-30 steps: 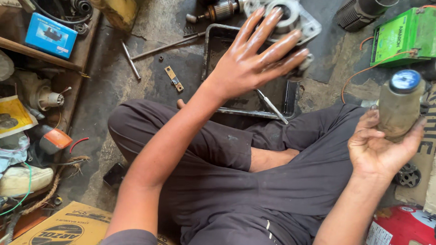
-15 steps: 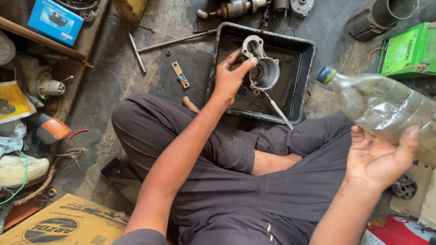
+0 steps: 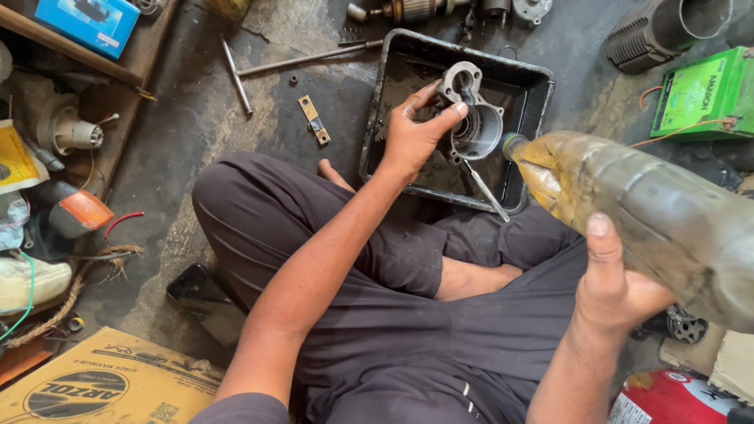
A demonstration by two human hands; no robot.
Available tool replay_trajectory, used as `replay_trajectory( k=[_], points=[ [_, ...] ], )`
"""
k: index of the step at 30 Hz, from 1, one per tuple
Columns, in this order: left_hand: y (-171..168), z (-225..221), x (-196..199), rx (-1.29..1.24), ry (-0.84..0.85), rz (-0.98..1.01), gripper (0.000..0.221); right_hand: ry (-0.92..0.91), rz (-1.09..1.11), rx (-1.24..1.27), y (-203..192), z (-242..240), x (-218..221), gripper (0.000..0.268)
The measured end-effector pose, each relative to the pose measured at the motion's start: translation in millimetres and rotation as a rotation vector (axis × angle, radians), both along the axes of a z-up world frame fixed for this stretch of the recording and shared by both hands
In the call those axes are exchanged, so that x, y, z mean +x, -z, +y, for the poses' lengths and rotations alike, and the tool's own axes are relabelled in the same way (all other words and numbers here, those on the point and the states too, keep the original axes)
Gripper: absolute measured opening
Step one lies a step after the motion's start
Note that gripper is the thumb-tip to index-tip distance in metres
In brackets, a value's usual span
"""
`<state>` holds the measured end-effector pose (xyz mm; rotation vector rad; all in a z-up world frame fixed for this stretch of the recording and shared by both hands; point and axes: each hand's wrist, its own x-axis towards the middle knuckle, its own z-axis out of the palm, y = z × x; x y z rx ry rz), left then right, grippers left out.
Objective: The person scrubs a metal mechanical part with a brush inside a black tray filled with liquid. They then pour a yellowish liquid from a plastic bottle onto the part to rinse it.
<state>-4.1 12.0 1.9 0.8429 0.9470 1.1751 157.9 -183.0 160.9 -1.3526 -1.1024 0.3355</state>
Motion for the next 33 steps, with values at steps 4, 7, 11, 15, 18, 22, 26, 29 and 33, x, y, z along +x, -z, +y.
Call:
replay_trajectory(
  k=[4, 7, 11, 15, 18, 22, 26, 29, 33],
  points=[
    [0.4, -0.9, 0.5, 0.066, 0.003, 0.144, 0.061, 0.02, -0.091, -0.028, -8.5, 6.6, -7.1, 0.062],
    [0.2, -2.3, 3.5, 0.068, 0.003, 0.127, 0.061, 0.045, -0.161, -0.04, -13.5, 10.7, -11.7, 0.057],
    [-1.8, -2.5, 2.6, 0.06, -0.005, 0.11, 0.062, 0.014, -0.196, -0.107, -19.5, 11.3, -16.6, 0.051],
    [-4.6, -4.9, 1.6, 0.11, -0.015, 0.17, 0.06, 0.028, -0.196, -0.093, -17.3, 7.2, -16.8, 0.053],
    [-11.7, -5.5, -0.4, 0.112, -0.043, 0.254, 0.062, -0.002, -0.205, -0.085, -13.5, 6.9, -17.3, 0.054],
    [-20.6, -8.2, -4.0, 0.111, -0.034, 0.358, 0.062, -0.023, -0.226, -0.131, -10.8, 5.1, -18.2, 0.049],
    [-24.6, -10.9, -5.4, 0.128, -0.042, 0.406, 0.062, -0.04, -0.266, -0.149, -10.8, 2.2, -19.5, 0.047],
    [-23.8, -9.8, -5.0, 0.15, -0.045, 0.391, 0.061, -0.026, -0.276, -0.134, -11.4, 3.9, -20.4, 0.047],
    [-16.0, -11.2, -2.3, 0.14, -0.017, 0.358, 0.06, -0.026, -0.228, -0.122, -12.8, 2.7, -21.6, 0.048]
  ],
)
